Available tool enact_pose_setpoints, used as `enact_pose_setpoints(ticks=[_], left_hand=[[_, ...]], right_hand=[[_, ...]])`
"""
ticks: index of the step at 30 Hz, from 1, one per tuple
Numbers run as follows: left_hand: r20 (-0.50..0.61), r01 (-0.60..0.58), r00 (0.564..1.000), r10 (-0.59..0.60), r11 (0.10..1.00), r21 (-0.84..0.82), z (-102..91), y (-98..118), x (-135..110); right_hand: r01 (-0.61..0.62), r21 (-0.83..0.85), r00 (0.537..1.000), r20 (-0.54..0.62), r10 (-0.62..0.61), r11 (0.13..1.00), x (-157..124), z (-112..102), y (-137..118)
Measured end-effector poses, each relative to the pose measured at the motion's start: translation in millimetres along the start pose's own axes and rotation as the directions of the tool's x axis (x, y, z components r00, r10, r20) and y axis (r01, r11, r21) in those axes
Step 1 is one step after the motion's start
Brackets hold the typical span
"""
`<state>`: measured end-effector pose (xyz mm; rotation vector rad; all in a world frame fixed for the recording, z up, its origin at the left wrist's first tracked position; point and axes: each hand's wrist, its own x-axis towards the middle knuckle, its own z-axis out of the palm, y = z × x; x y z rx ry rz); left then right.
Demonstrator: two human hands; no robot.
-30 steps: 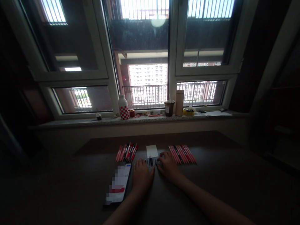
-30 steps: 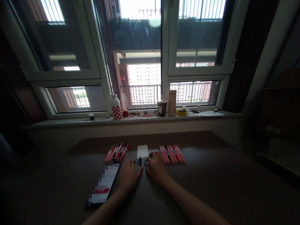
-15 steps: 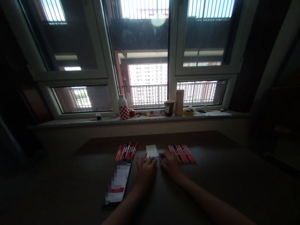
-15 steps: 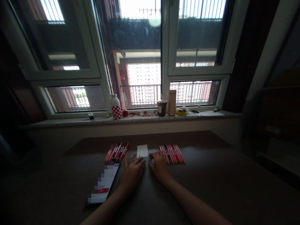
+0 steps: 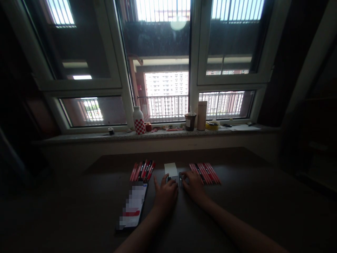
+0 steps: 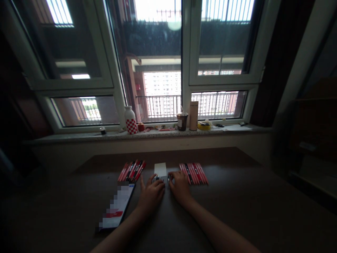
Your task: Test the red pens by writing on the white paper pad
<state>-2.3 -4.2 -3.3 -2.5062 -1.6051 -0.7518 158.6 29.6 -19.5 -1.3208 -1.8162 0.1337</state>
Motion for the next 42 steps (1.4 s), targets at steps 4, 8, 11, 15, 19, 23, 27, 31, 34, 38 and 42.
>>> enact_pose_setpoints(ticks=[4, 8, 11, 15, 19, 23, 27, 31, 34, 38, 42], left_hand=[[-0.010, -0.012, 1.000, 0.012, 1.000, -0.011, 1.8, -0.8, -0.2], [-0.028, 0.004, 1.000, -0.004, 1.000, 0.007, 4.2, -1.6, -0.4], [-0.023, -0.007, 1.000, 0.007, 1.000, 0.005, 4.4, -2.1, -0.6], [-0.014, -0.036, 0.999, 0.036, 0.999, -0.005, 2.9, -1.9, -0.7], [-0.002, -0.057, 0.998, 0.057, 0.998, -0.002, 2.7, -2.0, 0.5], [-0.002, -0.052, 0.999, 0.052, 0.999, 0.000, 4.4, -2.6, 1.7], [-0.033, -0.026, 0.999, 0.026, 1.000, 0.005, 4.2, -2.0, 2.7], [-0.069, 0.013, 0.998, -0.013, 1.000, 0.002, 0.6, -0.1, 3.7], [-0.090, 0.050, 0.995, -0.053, 0.998, -0.031, -1.7, 0.3, 4.4], [-0.110, 0.099, 0.988, -0.113, 0.988, -0.122, -1.6, -2.5, 4.7], [-0.117, 0.154, 0.977, -0.179, 0.967, -0.201, -1.0, -5.1, 4.8]], right_hand=[[-0.012, 0.010, 1.000, -0.007, 0.012, 1.000, 0.1, 2.0, 2.0], [-0.016, 0.013, 1.000, 0.001, 0.016, 1.000, 0.2, 2.8, 3.0], [-0.015, 0.015, 1.000, 0.002, 0.015, 1.000, 0.3, 1.8, 2.4], [-0.019, 0.020, 1.000, 0.002, 0.019, 1.000, 0.2, -0.5, -0.2], [-0.024, 0.018, 1.000, 0.007, 0.024, 1.000, 0.3, -1.6, -1.9], [-0.021, 0.014, 1.000, 0.004, 0.021, 1.000, 0.5, -1.3, -2.1], [-0.020, 0.006, 1.000, -0.002, 0.020, 1.000, 0.0, -0.5, -1.6], [-0.021, -0.003, 1.000, -0.007, 0.021, 1.000, 0.3, 0.2, -0.2], [-0.024, -0.001, 1.000, 0.004, 0.024, 1.000, 0.8, 0.5, 1.1], [-0.009, -0.017, 0.999, 0.047, 0.009, 1.000, 0.8, 0.1, 2.1], [-0.011, -0.027, 0.997, 0.078, 0.013, 1.000, 0.2, -1.5, 1.8]])
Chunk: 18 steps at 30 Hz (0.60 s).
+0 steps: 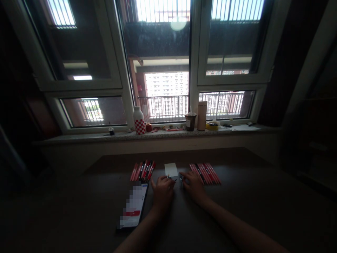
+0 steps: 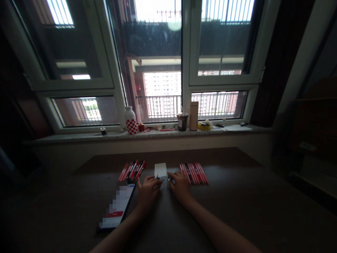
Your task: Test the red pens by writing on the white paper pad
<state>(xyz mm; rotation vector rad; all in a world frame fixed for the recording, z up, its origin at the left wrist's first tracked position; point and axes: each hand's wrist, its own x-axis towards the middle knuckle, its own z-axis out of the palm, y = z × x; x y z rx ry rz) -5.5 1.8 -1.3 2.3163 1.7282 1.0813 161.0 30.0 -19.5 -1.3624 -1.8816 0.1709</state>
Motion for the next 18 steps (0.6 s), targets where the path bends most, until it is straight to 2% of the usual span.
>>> enact_pose_setpoints(ticks=[9, 18], left_hand=[[0.002, 0.092, 0.996, -0.092, 0.995, -0.044, -3.0, 2.3, 2.3], [0.012, 0.093, 0.996, -0.092, 0.994, -0.059, -2.4, 0.3, 2.4]], right_hand=[[-0.022, 0.158, 0.998, -0.047, 0.030, 0.987, 0.9, 1.2, 1.3], [-0.015, 0.236, 1.000, -0.018, 0.020, 0.972, 0.4, 0.9, 2.1]])
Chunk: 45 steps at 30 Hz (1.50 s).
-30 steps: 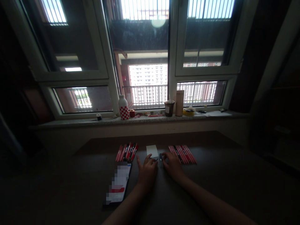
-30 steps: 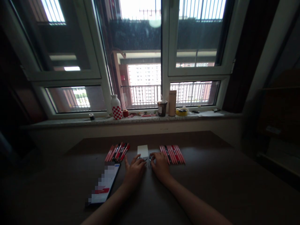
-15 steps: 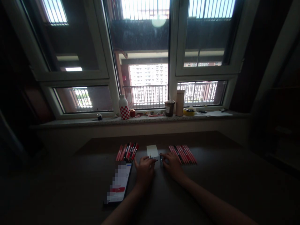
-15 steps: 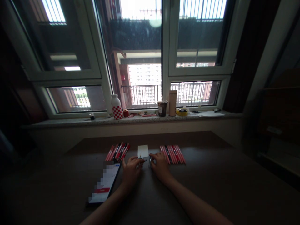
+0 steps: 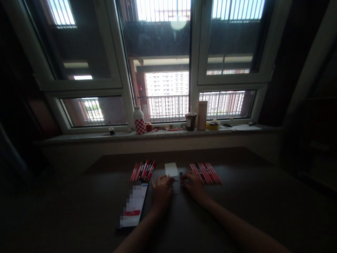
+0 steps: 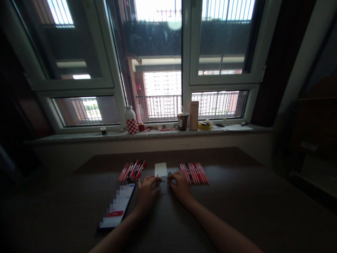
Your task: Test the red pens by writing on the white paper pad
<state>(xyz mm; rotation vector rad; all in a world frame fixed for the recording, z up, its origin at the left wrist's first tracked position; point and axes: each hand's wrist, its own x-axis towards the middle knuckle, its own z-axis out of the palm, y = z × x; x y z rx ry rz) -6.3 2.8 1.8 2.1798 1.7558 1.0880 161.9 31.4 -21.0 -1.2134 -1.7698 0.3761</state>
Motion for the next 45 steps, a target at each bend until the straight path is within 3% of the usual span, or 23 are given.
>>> enact_pose_setpoints(ticks=[13, 30, 45], left_hand=[[0.011, -0.006, 1.000, 0.005, 0.997, 0.082, -1.4, 0.0, -0.5], [0.011, -0.001, 1.000, 0.001, 0.999, 0.041, -0.3, -0.1, -0.6], [0.026, 0.002, 1.000, -0.002, 1.000, 0.014, 1.1, 0.6, -0.3]], right_hand=[[-0.017, -0.018, 1.000, -0.003, 0.017, 1.000, 1.4, 0.9, 4.4], [0.001, -0.042, 0.999, 0.037, 0.000, 0.999, -0.1, 0.6, 3.2], [0.102, -0.137, 0.993, 0.071, -0.093, 0.985, -1.9, -0.3, 0.2]])
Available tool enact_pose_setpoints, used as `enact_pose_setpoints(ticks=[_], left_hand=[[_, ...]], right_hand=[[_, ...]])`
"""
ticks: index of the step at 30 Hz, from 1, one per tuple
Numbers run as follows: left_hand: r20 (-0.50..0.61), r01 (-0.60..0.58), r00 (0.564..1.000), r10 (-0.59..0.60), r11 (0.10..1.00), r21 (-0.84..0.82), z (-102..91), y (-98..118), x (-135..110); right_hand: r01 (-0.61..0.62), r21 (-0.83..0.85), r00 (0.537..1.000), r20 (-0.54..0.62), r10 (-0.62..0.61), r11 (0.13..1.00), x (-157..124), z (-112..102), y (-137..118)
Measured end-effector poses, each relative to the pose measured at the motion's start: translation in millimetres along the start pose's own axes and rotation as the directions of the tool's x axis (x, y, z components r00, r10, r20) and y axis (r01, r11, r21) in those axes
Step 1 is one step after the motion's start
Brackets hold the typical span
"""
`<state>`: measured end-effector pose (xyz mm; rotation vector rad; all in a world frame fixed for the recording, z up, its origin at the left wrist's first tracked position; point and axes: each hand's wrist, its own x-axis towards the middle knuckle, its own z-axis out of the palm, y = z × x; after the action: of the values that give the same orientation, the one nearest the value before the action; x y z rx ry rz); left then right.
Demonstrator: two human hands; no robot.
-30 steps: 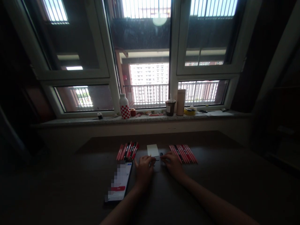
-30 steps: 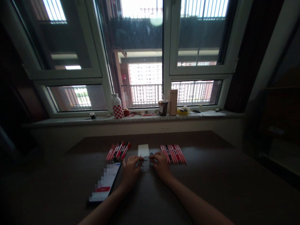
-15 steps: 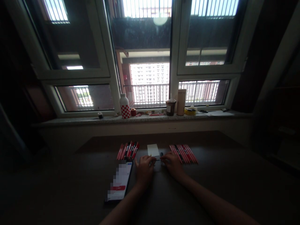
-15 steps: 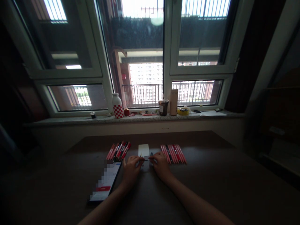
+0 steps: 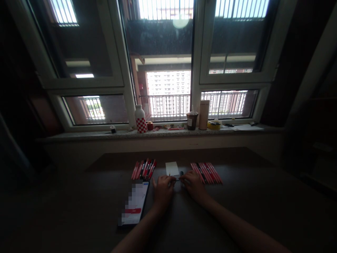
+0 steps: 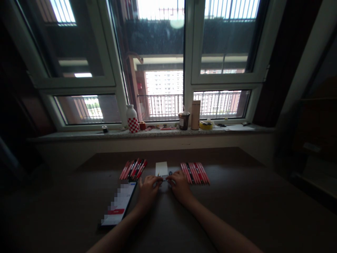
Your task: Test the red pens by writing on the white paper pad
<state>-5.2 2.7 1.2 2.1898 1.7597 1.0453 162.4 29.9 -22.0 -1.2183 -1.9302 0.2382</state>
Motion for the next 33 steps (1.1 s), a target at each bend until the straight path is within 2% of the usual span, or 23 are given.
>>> enact_pose_setpoints(ticks=[10, 18, 33], left_hand=[[0.040, 0.070, 0.997, -0.070, 0.998, 0.006, 2.1, -1.1, 2.1], [0.035, 0.051, 0.998, -0.051, 0.999, 0.005, 2.7, -1.8, 2.7], [0.030, 0.043, 0.999, -0.042, 0.999, -0.033, 3.8, -3.5, 2.0]], right_hand=[[0.036, 0.029, 0.999, 0.001, -0.036, 0.999, 0.8, 2.6, 4.8], [0.001, 0.105, 1.000, -0.019, 0.001, 0.994, 1.7, 3.8, 7.3], [-0.014, 0.068, 1.000, -0.007, 0.015, 0.998, 1.1, 1.0, 3.1]])
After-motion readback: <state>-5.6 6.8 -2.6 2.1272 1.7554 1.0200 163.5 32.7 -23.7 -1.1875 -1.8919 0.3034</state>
